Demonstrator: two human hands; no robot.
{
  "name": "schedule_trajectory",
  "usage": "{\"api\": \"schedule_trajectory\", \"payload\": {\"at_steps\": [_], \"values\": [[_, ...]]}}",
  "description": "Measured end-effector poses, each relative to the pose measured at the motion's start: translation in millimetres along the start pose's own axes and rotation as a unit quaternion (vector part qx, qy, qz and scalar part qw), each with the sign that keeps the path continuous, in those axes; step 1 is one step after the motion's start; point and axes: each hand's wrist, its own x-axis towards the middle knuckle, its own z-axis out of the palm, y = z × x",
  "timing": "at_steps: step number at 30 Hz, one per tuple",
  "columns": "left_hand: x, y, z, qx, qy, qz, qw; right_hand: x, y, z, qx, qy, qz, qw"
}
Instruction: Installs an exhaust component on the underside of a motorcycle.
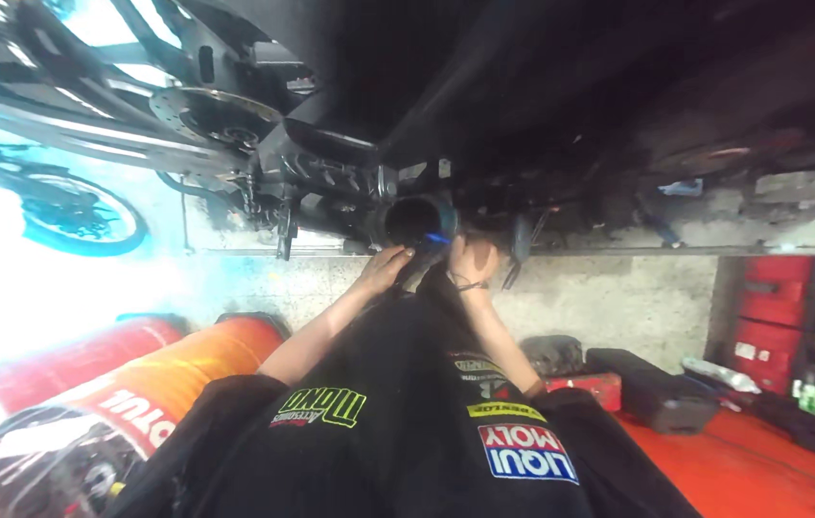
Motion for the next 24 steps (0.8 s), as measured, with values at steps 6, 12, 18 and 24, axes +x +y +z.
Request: {"api": "schedule_trajectory", "payload": {"at_steps": [6, 12, 18, 24], "values": [[-9, 3, -3, 0.167, -0.004, 0.020, 0.986, -7, 6, 9, 0.035, -0.042, 0.065, 0.996], [-6, 17, -7, 0.329, -0.006, 0.045, 0.943, -10, 5, 8, 0.086, -0.071, 0.098, 0.989], [-3, 8, -15, 0.254, 0.027, -0.008, 0.967, 5, 25, 21, 0.040, -0.091, 0.139, 0.985], [-5, -4, -35, 0.032, 0.022, -0.042, 0.998, 30, -9, 70, -0.082, -0.211, -0.005, 0.974]]}}
